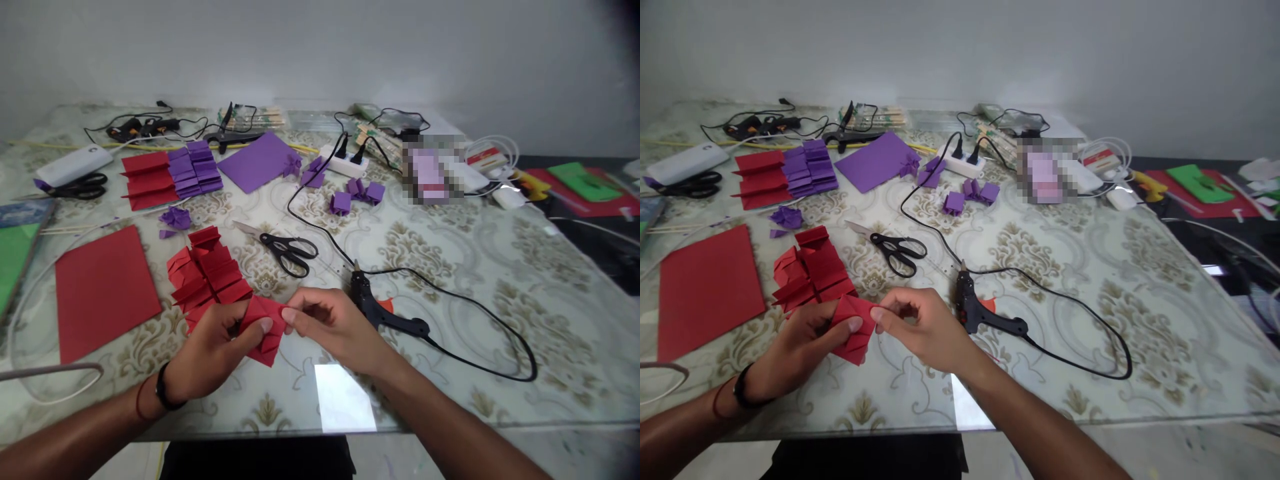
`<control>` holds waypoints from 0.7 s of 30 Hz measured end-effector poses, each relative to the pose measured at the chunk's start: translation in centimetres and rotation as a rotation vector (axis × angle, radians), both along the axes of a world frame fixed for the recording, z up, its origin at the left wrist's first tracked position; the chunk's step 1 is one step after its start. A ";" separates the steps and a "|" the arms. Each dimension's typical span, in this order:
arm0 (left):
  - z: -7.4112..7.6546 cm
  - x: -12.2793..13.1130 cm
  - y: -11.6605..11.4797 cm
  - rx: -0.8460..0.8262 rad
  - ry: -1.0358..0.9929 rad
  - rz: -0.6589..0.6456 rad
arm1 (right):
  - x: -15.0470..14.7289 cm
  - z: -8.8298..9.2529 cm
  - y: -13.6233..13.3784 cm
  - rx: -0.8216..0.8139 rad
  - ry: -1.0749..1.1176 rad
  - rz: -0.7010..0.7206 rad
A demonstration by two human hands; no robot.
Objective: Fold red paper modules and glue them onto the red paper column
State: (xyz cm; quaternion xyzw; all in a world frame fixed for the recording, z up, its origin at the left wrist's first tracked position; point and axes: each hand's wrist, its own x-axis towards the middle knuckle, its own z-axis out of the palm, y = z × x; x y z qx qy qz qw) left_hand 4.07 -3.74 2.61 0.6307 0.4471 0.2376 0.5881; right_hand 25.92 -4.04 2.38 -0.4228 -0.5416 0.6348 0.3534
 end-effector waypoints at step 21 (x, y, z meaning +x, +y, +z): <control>0.2 0.2 0.0 -0.010 -0.065 0.009 | 0.0 0.0 -0.2 0.106 -0.081 -0.100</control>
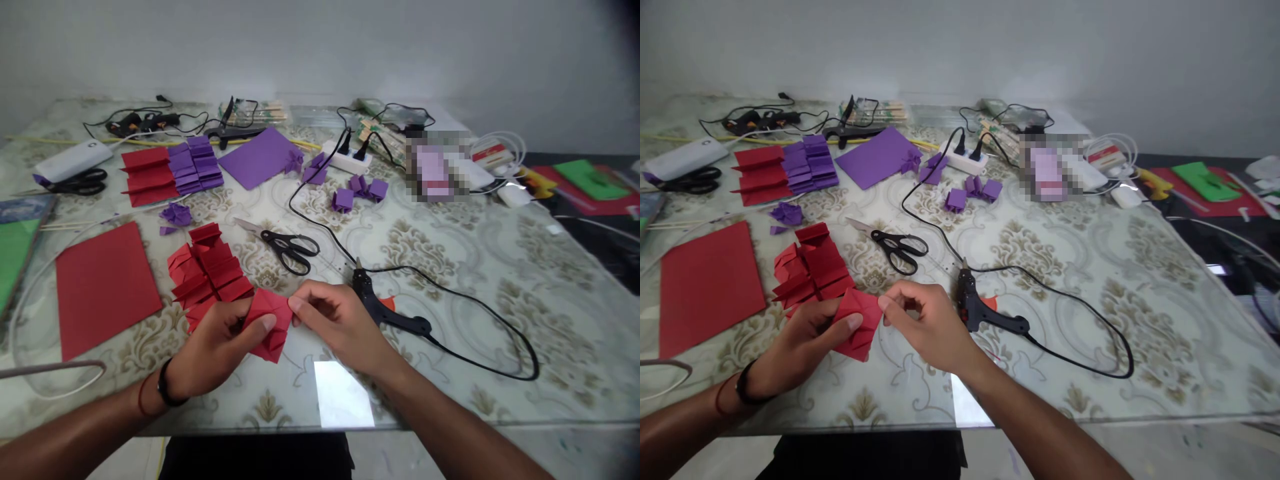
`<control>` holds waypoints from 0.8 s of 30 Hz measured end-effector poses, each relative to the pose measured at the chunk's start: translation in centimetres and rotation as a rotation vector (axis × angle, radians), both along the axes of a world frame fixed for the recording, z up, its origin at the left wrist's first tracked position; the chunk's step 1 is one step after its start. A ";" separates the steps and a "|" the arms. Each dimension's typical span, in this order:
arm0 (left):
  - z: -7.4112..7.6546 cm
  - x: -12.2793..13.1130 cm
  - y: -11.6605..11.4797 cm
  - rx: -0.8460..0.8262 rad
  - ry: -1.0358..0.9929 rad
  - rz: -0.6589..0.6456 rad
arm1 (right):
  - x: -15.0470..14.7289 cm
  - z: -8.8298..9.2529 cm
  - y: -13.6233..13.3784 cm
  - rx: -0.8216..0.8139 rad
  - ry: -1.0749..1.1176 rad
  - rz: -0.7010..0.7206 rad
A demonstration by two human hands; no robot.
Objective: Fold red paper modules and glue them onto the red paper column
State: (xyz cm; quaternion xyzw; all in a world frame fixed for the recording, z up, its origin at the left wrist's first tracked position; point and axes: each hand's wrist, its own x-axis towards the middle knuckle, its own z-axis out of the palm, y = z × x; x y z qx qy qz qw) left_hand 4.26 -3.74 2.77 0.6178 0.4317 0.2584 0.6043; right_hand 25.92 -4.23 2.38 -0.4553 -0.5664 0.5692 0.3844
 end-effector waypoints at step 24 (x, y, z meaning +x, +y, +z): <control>-0.7 -0.7 -0.2 0.038 0.071 -0.028 | -0.5 0.2 -0.4 -0.040 -0.048 0.081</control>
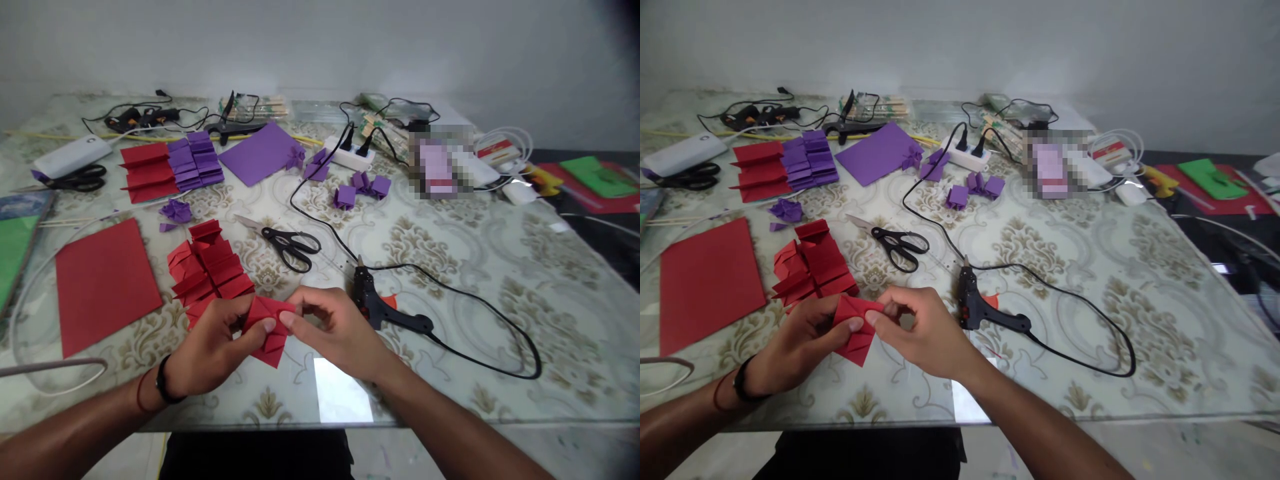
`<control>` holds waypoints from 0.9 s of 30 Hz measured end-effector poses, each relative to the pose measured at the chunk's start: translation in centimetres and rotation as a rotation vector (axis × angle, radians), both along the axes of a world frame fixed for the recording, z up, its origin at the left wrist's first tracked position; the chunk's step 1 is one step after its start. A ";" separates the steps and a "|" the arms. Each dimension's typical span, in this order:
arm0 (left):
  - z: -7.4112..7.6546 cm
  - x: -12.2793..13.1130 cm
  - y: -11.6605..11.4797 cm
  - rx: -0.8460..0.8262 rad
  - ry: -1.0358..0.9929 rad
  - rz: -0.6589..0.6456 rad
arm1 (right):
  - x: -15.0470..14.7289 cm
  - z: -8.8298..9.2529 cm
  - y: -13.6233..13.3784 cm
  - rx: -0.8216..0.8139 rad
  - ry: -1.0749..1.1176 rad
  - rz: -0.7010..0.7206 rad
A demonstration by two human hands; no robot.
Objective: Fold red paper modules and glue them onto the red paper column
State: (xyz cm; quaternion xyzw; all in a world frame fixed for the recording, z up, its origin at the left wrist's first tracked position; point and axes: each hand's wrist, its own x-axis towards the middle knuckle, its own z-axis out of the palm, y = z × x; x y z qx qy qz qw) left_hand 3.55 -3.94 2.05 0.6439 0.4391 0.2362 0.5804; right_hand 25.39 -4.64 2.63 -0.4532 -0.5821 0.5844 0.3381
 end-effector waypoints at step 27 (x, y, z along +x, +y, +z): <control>0.2 0.5 0.0 -0.127 -0.159 0.038 | 0.1 0.0 0.2 -0.010 0.082 -0.046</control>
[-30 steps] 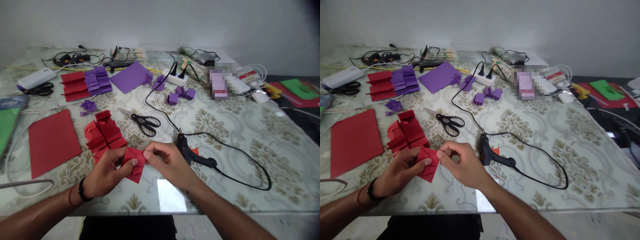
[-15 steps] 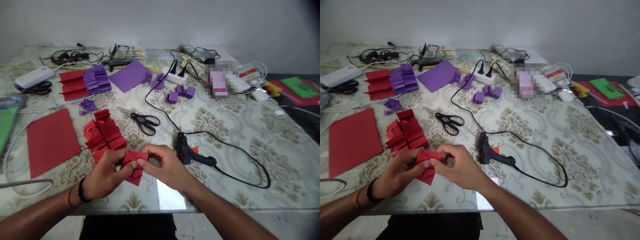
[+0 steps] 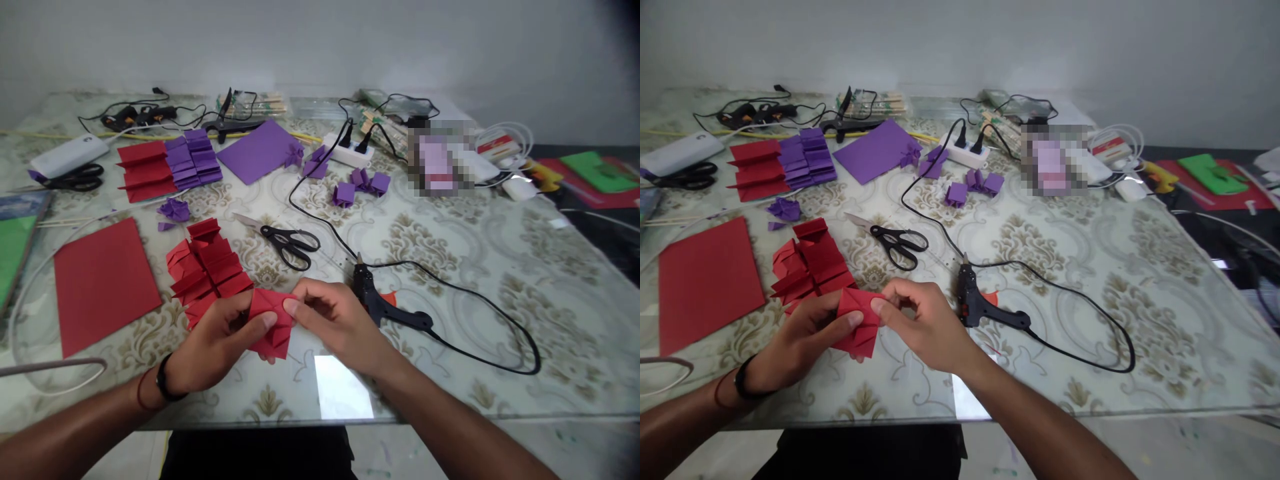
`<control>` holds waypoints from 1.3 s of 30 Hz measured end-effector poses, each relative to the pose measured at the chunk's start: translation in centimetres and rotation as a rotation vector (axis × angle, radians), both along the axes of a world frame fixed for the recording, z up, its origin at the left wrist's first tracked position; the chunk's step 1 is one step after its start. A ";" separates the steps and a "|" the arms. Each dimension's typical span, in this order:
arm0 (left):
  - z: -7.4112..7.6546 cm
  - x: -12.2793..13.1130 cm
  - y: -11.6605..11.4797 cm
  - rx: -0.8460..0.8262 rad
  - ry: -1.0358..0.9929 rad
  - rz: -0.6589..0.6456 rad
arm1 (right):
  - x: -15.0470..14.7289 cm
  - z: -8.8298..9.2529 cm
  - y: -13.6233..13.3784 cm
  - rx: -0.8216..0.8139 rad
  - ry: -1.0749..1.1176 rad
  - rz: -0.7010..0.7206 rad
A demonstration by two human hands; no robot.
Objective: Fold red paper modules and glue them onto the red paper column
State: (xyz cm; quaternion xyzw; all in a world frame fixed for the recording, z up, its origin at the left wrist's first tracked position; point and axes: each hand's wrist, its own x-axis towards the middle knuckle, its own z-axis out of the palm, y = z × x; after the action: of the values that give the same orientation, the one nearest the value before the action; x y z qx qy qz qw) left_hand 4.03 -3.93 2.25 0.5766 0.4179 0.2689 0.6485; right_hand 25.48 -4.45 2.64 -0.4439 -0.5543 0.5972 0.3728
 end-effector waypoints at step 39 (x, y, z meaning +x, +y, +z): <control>-2.3 -0.2 -0.6 0.946 0.501 -0.416 | 11.3 -3.7 -5.7 0.336 -1.018 -0.470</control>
State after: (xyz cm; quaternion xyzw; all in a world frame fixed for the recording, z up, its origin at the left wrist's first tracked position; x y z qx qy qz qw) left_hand 3.81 -4.57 -0.09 0.9203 0.2707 0.1484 0.2402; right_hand 36.74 -10.18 -1.09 -0.7207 -0.6374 0.1142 0.2474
